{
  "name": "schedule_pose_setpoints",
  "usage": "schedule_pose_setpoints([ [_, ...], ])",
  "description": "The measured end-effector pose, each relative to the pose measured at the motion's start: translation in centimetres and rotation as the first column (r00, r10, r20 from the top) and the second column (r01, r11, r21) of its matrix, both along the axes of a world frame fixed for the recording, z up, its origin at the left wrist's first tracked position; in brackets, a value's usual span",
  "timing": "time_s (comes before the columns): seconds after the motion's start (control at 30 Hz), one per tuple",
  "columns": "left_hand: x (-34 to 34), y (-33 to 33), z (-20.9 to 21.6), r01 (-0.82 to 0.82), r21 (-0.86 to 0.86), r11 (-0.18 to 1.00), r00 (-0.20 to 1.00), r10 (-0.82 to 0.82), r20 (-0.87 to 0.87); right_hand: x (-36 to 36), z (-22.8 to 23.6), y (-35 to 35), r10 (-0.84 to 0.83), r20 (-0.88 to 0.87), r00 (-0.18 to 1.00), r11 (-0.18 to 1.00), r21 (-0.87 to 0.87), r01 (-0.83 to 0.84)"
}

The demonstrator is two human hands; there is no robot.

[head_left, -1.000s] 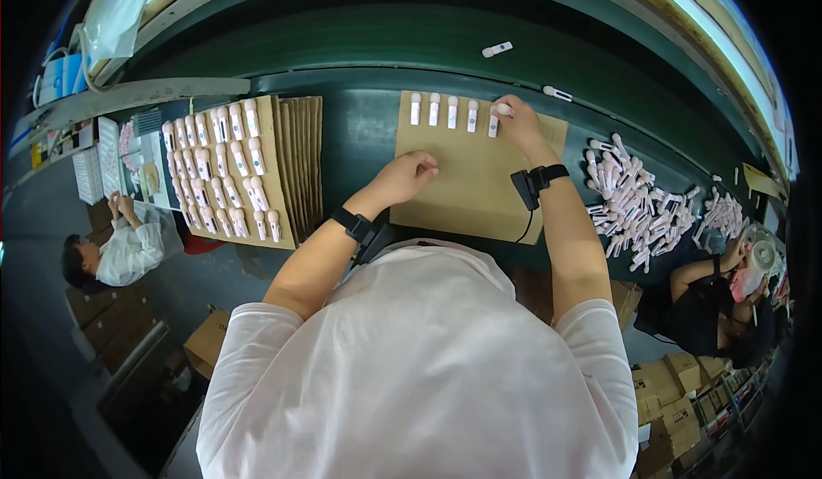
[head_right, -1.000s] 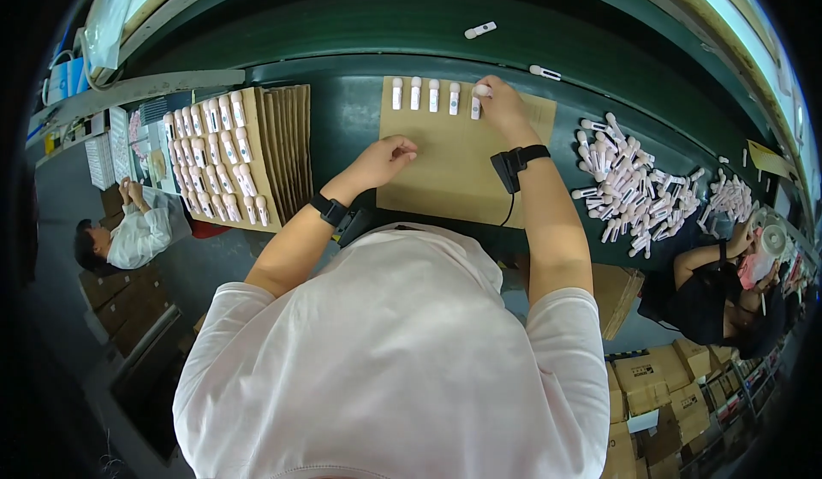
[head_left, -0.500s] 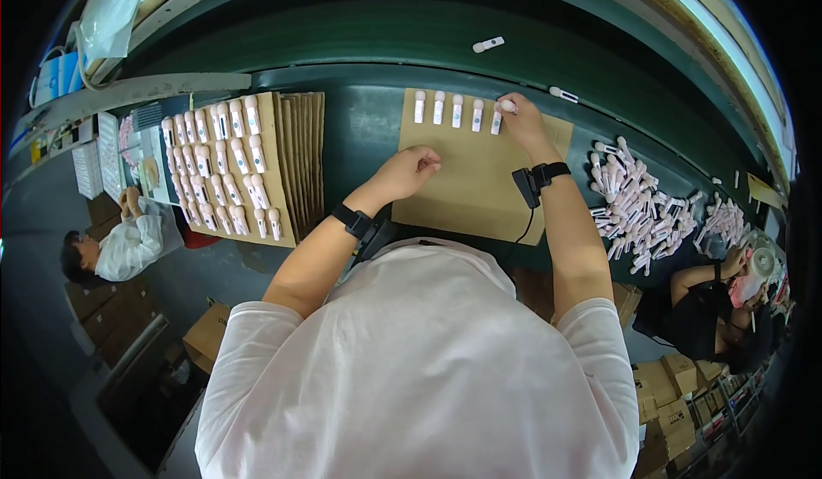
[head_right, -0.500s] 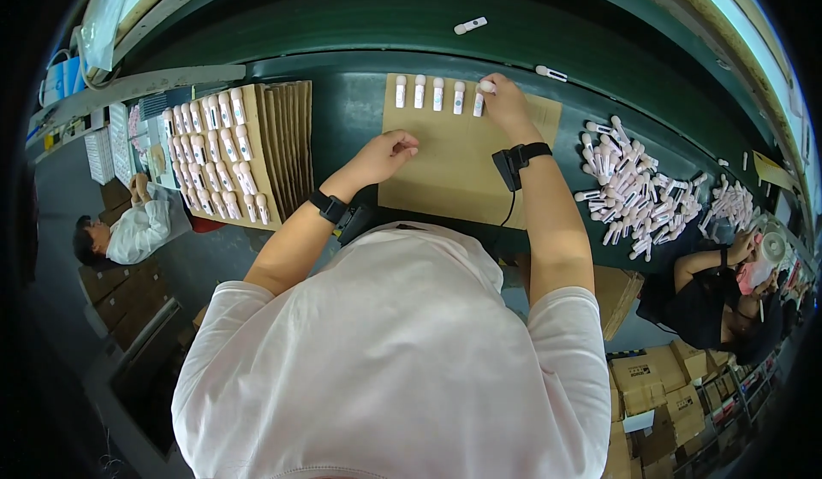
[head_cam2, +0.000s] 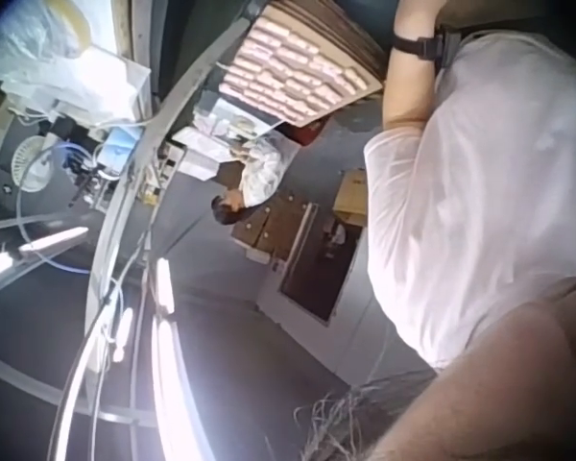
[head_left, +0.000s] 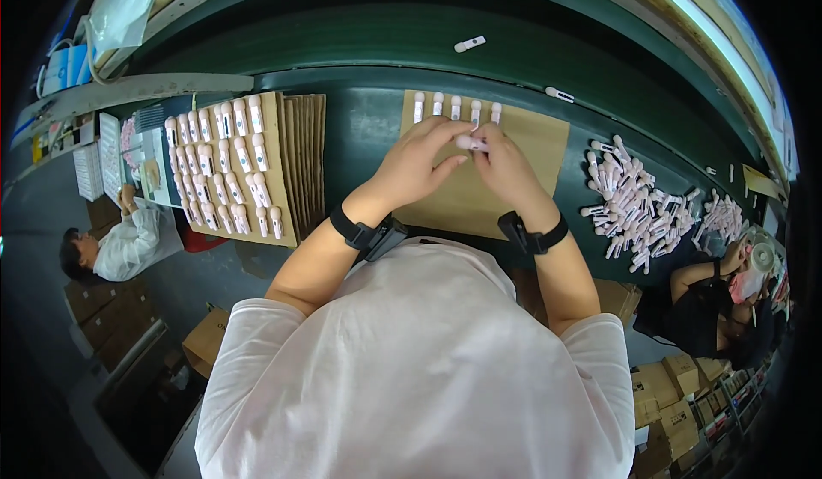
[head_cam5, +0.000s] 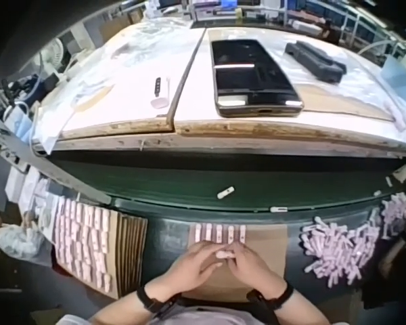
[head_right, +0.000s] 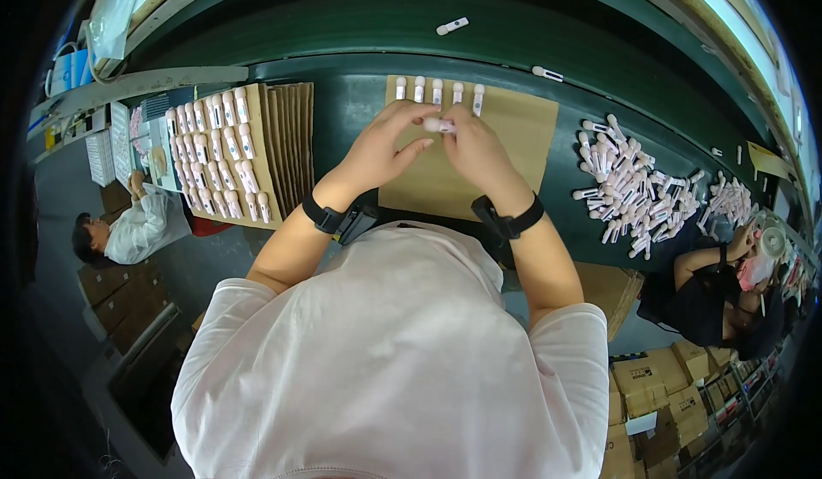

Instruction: The person picks up a pink and white electronic device, turns it over to inspect it, and places it onto a cardboard sheet. After filling the sheet, they set it aside and continue the process with a new cardboard sheet.

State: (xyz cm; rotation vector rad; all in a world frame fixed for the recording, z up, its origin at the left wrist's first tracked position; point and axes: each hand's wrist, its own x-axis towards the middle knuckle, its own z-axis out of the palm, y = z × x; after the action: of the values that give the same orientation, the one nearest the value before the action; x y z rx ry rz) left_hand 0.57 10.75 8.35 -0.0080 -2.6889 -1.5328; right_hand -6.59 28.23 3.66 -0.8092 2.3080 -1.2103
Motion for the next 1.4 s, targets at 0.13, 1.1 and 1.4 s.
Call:
schedule_pose_setpoints([
  [0.13,0.5,-0.4,1.3,0.099,-0.057,0.993,0.993,-0.102,-0.056,2.0,4.0,-0.1,-0.034,0.109,0.994,0.994,-0.100,0.045],
  [1.1,4.3,0.4,5.0,0.019,0.274,0.961,0.999,-0.029,0.033,5.4,8.3,1.9,-0.084,0.012,0.996,0.927,-0.367,0.082],
  [1.4,4.1,0.1,4.9,0.079,0.141,0.987,0.988,-0.059,-0.140,5.8,7.4,2.3,-0.088,0.176,0.981,0.919,-0.366,0.148],
])
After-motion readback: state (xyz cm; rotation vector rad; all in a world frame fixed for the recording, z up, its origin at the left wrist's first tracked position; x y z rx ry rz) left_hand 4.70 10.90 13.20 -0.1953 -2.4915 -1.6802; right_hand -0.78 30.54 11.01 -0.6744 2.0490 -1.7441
